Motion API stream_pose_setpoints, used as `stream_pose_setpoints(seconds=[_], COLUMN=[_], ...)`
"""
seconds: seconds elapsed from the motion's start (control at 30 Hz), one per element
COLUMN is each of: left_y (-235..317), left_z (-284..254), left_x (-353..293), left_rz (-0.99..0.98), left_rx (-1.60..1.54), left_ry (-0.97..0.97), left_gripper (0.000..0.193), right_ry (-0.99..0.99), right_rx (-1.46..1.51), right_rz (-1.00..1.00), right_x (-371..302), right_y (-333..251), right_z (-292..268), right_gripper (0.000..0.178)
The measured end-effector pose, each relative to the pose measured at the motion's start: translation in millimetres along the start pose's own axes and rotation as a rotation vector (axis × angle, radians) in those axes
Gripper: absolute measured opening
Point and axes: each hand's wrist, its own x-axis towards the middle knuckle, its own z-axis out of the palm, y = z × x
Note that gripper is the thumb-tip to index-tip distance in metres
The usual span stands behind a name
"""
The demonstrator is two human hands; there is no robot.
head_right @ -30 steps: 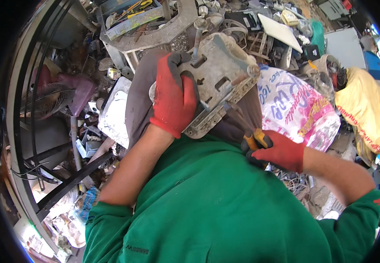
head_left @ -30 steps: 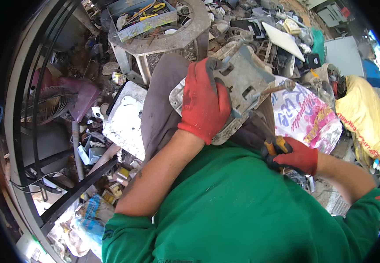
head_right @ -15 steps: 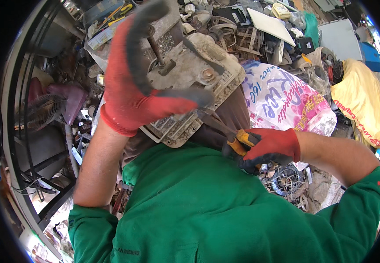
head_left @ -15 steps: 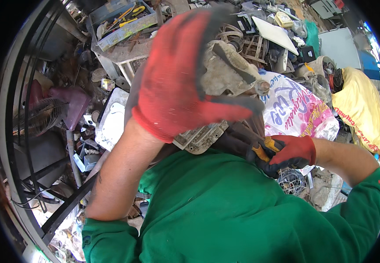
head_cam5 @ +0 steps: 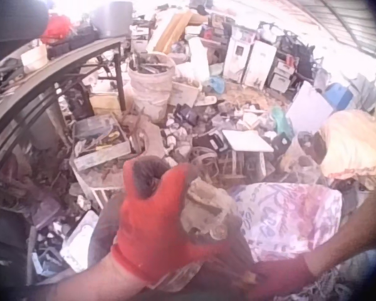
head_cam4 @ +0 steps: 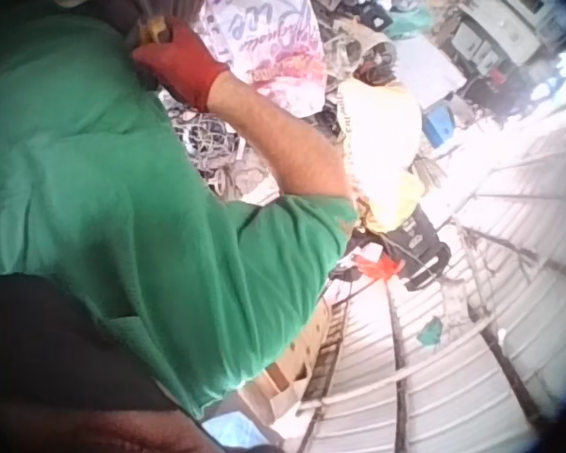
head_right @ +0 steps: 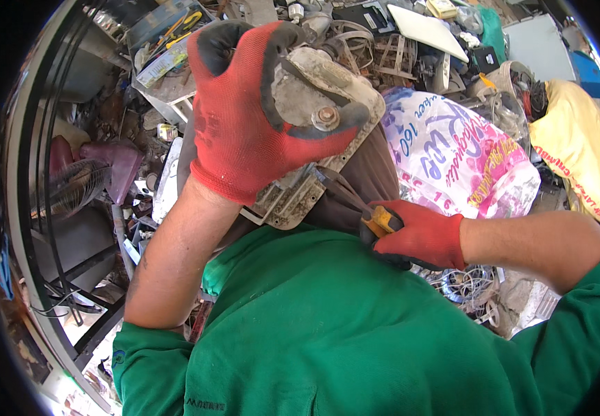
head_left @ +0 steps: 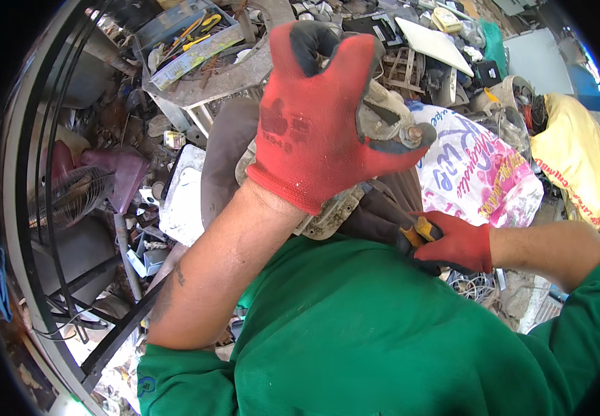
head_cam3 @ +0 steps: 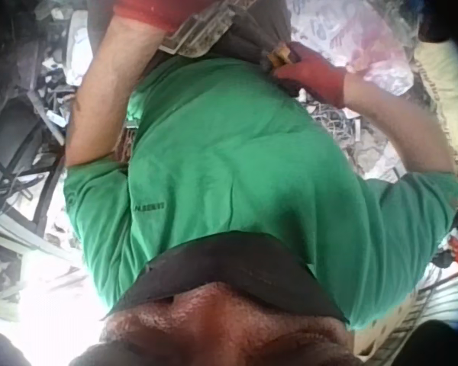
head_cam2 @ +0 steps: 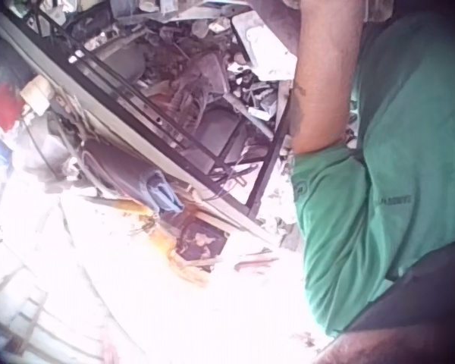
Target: The person uses pliers and a screwdriver to remove components and screws from a metal electronic housing, eventually prying it apart to reveal a green circuit board.
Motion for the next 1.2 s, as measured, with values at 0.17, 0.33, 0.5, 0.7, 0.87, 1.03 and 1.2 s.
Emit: stream_pose_setpoints(seconds=[0.17,0.33,0.5,0.7,0.87,1.03,1.2], left_y=[15.8,1.3,3.0,0.0,-4.9,-10.0,-4.8], left_z=[-11.0,2.2,3.8,-2.9,-19.9,-33.1,-49.4], left_x=[4.3,-1.5,6.6,-0.6,0.2,-6.3,-58.2], left_rz=[-0.115,-0.044,0.097,0.037,0.012,-0.009,-0.161], left_rx=[0.062,-0.169,-0.025,-0.113,-0.127,-0.21,-0.401], left_ry=[-0.184,-0.122,0.068,0.017,-0.094,-0.02,0.262], left_gripper=[0.087,0.081,0.068,0.08,0.083,0.089,0.071], right_ry=[0.076,0.164,0.176,-0.105,-0.071,0.034,-0.04], right_rx=[-0.123,-0.14,0.02,0.185,-0.026,0.021,0.314], right_rz=[0.075,0.048,0.021,-0.066,-0.184,-0.389,-0.454], right_x=[0.7,-3.1,-2.7,-4.9,-3.9,10.0,1.9], right_y=[-12.5,-3.2,-2.9,2.1,15.1,53.5,57.6], right_z=[7.2,18.8,20.0,14.0,1.2,-3.2,-3.3], right_gripper=[0.078,0.075,0.076,0.08,0.079,0.074,0.07])
